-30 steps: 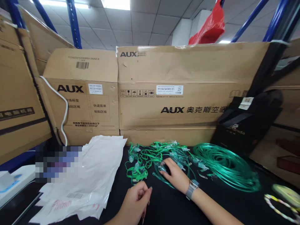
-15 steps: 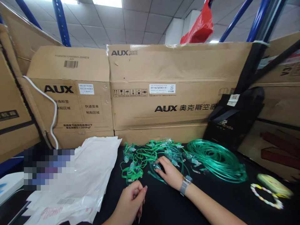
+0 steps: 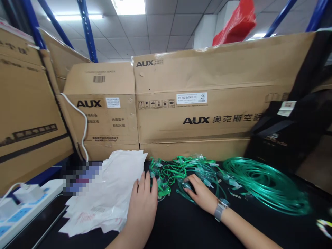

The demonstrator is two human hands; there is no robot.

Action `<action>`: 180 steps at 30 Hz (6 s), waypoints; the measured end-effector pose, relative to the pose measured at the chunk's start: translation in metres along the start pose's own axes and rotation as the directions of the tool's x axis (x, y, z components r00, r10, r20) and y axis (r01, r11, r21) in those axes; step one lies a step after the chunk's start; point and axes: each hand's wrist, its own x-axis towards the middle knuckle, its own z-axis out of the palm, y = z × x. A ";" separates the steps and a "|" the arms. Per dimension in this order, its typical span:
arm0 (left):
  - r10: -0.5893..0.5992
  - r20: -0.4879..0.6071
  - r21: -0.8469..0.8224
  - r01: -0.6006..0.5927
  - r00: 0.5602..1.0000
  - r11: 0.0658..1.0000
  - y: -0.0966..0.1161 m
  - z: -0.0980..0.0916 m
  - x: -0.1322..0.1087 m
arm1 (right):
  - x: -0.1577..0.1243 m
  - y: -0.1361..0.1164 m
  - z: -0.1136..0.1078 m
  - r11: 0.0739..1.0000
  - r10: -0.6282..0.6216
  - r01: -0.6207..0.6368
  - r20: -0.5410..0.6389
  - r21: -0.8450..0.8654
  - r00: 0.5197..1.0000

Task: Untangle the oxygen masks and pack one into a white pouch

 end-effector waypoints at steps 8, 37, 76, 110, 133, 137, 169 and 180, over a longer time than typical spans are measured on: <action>0.222 0.002 -0.472 -0.195 0.975 0.860 0.020 0.005 -0.022 | 0.002 0.003 0.001 1.000 -0.014 0.014 -0.005 0.010 1.000; -0.259 0.327 -0.894 0.386 0.909 0.225 0.026 0.011 -0.020 | 0.002 -0.053 -0.029 0.564 0.443 -0.119 -0.177 0.817 0.879; 0.153 0.628 -0.575 0.588 0.763 -0.569 0.032 0.026 -0.015 | -0.007 -0.070 -0.005 0.413 0.278 -0.553 0.478 0.724 0.833; 0.108 0.738 -0.473 0.625 0.666 -0.621 0.028 0.020 -0.014 | -0.002 0.019 -0.084 0.766 0.635 -0.615 0.074 -0.186 0.769; 0.024 0.702 -0.479 0.497 0.712 -0.724 0.019 0.012 -0.011 | -0.019 -0.075 -0.016 0.092 0.158 -0.370 0.353 0.924 0.922; 0.055 0.675 -0.470 0.487 0.735 -0.736 0.019 0.011 -0.012 | -0.018 -0.073 -0.012 0.085 0.189 -0.360 0.340 0.929 0.921; 0.118 0.587 -0.466 0.453 0.801 -0.760 0.013 0.016 -0.010 | -0.026 -0.080 -0.002 -0.118 -0.012 -0.678 0.682 0.725 0.731; 0.137 0.599 -0.569 0.540 0.789 -0.621 0.016 0.004 -0.011 | -0.029 -0.077 0.005 -0.230 -0.100 -0.613 0.609 0.756 0.787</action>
